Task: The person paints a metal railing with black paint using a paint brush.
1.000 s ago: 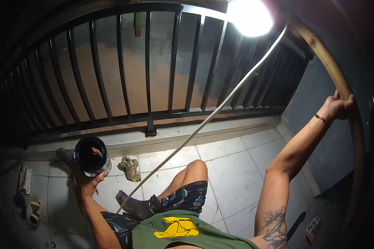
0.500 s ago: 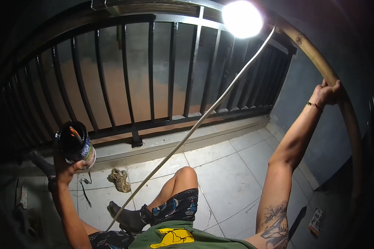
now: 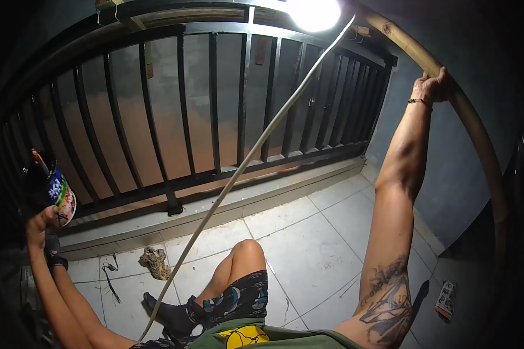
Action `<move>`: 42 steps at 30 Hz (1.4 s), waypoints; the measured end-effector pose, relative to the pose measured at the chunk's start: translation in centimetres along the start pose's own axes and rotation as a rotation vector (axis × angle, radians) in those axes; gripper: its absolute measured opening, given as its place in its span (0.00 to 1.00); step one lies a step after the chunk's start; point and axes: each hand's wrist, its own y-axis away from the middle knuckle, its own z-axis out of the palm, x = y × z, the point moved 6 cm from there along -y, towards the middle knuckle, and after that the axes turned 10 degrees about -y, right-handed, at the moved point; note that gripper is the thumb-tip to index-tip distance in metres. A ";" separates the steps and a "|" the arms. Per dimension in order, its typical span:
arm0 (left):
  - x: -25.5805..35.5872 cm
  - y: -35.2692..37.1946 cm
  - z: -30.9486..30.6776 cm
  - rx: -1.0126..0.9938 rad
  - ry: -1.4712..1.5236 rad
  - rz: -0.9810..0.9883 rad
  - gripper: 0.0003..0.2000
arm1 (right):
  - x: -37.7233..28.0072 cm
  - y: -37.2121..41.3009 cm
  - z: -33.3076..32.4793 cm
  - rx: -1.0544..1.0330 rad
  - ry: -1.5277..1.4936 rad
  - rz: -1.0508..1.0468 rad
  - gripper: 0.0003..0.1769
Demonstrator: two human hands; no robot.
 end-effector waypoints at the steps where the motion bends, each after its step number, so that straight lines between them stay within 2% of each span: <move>1: 0.0 -0.4 -1.2 0.042 -0.020 0.015 0.28 | 0.6 -0.6 -0.5 0.004 0.000 -0.002 0.31; 4: -2.2 -1.4 -4.0 0.162 -0.026 0.059 0.27 | 5.1 -4.6 -2.9 0.011 -0.002 0.114 0.33; 5: -2.6 -1.5 -4.7 0.228 -0.016 0.093 0.26 | 6.5 -6.3 -3.6 -0.047 -0.017 0.156 0.36; 6: -2.0 -1.6 -5.1 0.226 -0.012 0.083 0.26 | 7.7 -7.9 -4.3 -0.108 -0.028 0.196 0.40; 7: -0.8 -1.8 -5.9 0.191 -0.011 0.026 0.24 | 8.5 -9.7 -5.6 -0.114 -0.023 0.203 0.40; 9: -0.7 -1.5 -5.4 0.158 0.000 -0.041 0.23 | 10.8 -12.0 -6.5 -0.187 -0.044 0.369 0.36; 10: -1.0 -1.3 -5.1 0.165 0.004 -0.046 0.23 | 6.1 -5.6 -4.9 -0.036 -0.042 0.211 0.34; 11: -1.0 -0.9 -4.8 0.172 0.005 -0.052 0.23 | 6.8 -7.3 -8.2 -0.041 -0.040 0.221 0.34; 13: -0.8 0.2 -4.3 0.189 0.006 -0.062 0.23 | 14.2 -15.4 -12.0 -0.090 0.072 0.462 0.32; 14: -0.8 0.8 -4.0 0.198 0.007 -0.071 0.23 | 16.1 -17.7 -13.9 0.044 0.111 0.592 0.32; 15: -1.2 1.4 -3.8 0.212 0.009 -0.077 0.23 | 15.7 -17.3 -13.9 -0.082 0.015 0.581 0.30; 17: -1.5 2.7 -2.8 0.235 0.021 -0.092 0.23 | 16.7 -19.1 -16.3 0.037 0.233 1.060 0.33; 18: -2.6 2.9 -2.6 0.250 0.030 -0.099 0.23 | 13.6 -9.8 -15.0 0.020 0.233 1.068 0.33; 19: -2.9 3.5 -2.1 0.260 0.037 -0.107 0.23 | 8.9 -9.1 -12.1 0.179 0.075 0.246 0.37; 22: -3.8 4.5 -0.9 0.289 0.058 -0.127 0.22 | 5.5 -4.9 -9.7 0.118 0.143 0.207 0.38; 27: -2.9 2.7 -0.1 0.289 0.046 -0.116 0.22 | 5.3 -5.5 -10.5 0.157 0.080 0.163 0.39; 29: -2.9 2.4 -0.3 0.301 0.040 -0.118 0.22 | 6.8 -7.2 -10.5 0.048 -0.015 0.202 0.39; 30: -2.6 2.4 -0.3 0.297 0.032 -0.117 0.22 | 6.3 -7.2 -11.5 0.168 0.064 0.126 0.39; 33: -2.8 1.5 -0.6 0.306 0.024 -0.109 0.22 | 6.2 -6.8 -10.9 0.149 0.062 0.180 0.39; 34: -2.8 1.4 -0.7 0.307 0.019 -0.106 0.22 | 5.9 -6.1 -11.1 0.221 0.054 0.152 0.39; 37: -3.1 1.4 -1.1 0.314 0.005 -0.107 0.22 | 6.1 -5.4 -10.9 0.206 0.037 0.091 0.39; 42: -1.3 2.4 -4.3 0.362 -0.053 -0.075 0.21 | 6.8 -6.1 -11.1 0.129 0.020 0.149 0.37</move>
